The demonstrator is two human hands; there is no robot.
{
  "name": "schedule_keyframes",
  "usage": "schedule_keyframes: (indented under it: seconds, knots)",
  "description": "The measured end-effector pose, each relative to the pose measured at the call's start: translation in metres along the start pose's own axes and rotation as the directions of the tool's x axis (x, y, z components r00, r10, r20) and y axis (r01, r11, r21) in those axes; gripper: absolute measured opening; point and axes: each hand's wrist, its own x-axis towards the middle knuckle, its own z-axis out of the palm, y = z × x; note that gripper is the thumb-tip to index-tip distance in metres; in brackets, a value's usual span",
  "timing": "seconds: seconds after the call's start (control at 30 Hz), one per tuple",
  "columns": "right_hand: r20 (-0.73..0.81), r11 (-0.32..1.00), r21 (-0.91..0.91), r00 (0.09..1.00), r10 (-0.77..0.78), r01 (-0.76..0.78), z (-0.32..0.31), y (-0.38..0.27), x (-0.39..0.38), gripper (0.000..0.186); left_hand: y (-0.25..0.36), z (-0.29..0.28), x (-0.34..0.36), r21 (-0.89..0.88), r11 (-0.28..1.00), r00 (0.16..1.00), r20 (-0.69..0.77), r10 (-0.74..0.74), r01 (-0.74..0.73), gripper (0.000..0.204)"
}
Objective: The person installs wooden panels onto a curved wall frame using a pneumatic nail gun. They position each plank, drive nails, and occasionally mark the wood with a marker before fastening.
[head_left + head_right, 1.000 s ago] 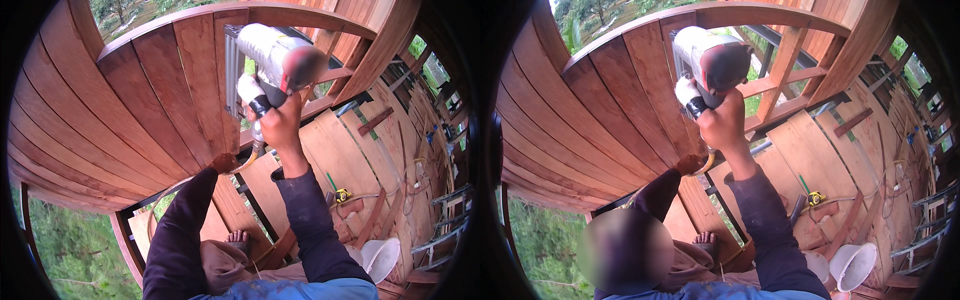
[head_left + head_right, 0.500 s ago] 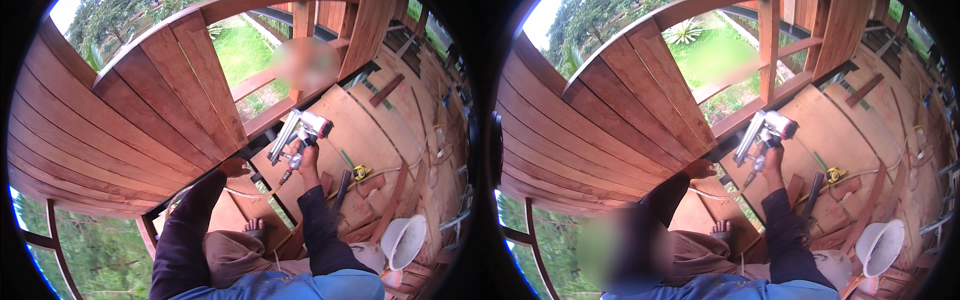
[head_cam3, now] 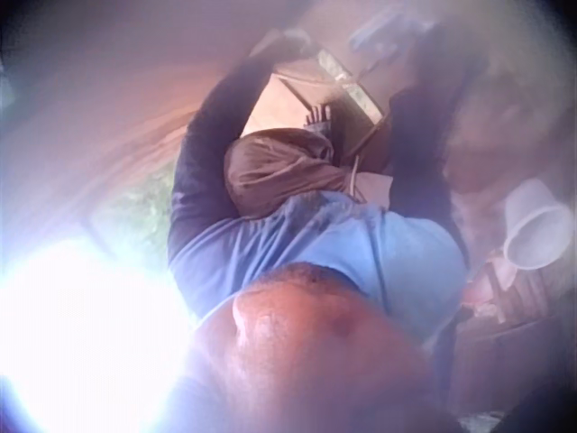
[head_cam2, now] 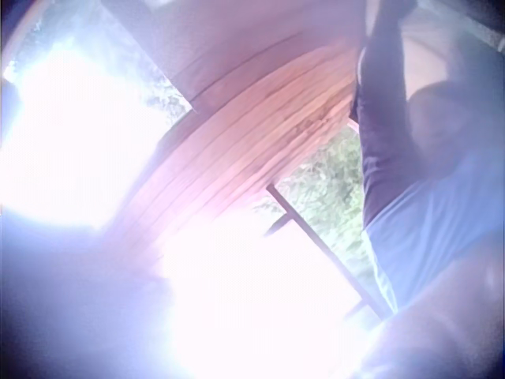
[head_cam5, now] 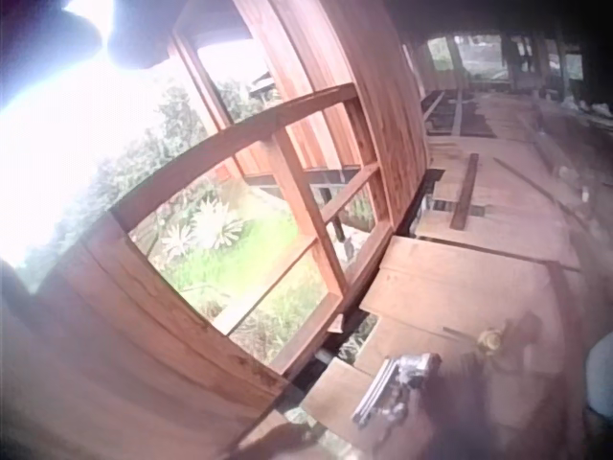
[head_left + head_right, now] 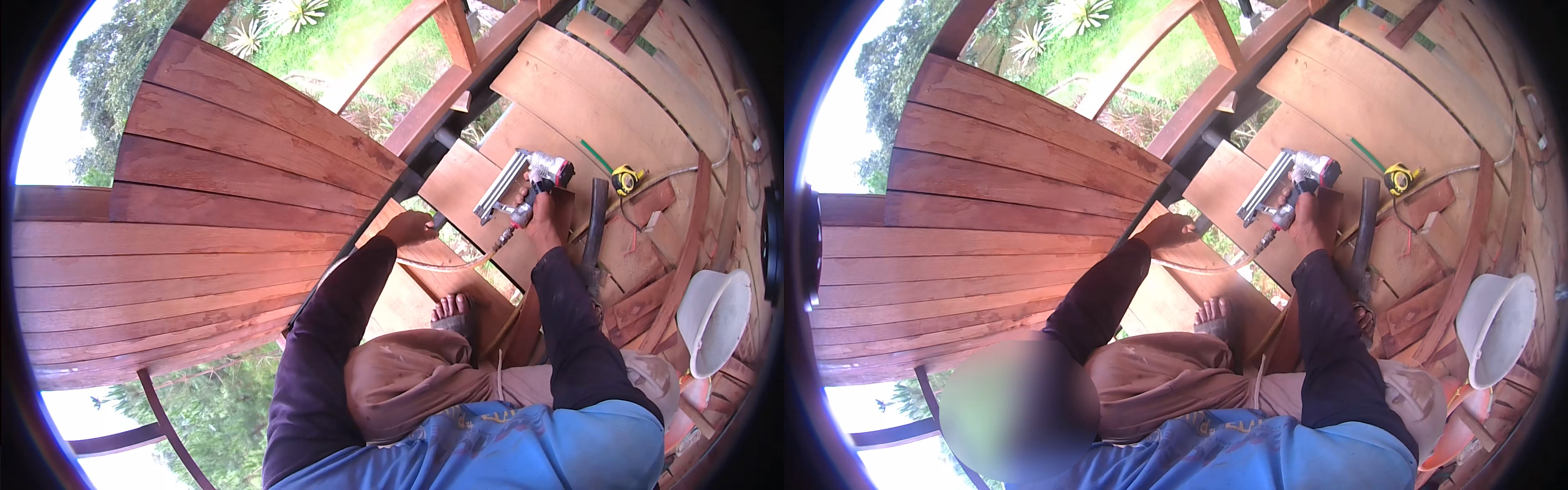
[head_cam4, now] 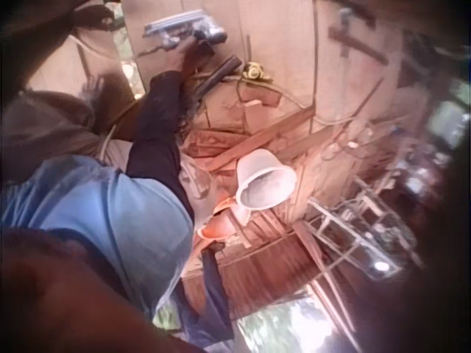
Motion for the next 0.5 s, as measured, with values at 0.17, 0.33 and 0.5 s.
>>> schedule_keyframes:
  seconds: [0.17,0.33,0.5]
  knots:
    - [-0.091,0.990,-0.137,0.994,-0.055,0.042,-0.035,0.007,0.008,0.033,-0.002,0.008,0.016,0.001,1.000,1.000,0.015,-0.011,0.011,0.042]
    - [-0.197,0.781,-0.621,0.978,-0.072,-0.068,-0.031,-0.011,-0.002,0.030,-0.008,0.008,0.027,0.086,0.993,0.997,0.010,0.075,-0.076,0.037]
    - [-0.183,0.250,-0.951,0.983,0.027,-0.184,-0.022,-0.038,-0.014,0.020,-0.027,0.025,0.040,-0.070,0.968,0.970,-0.020,0.241,-0.242,0.037]
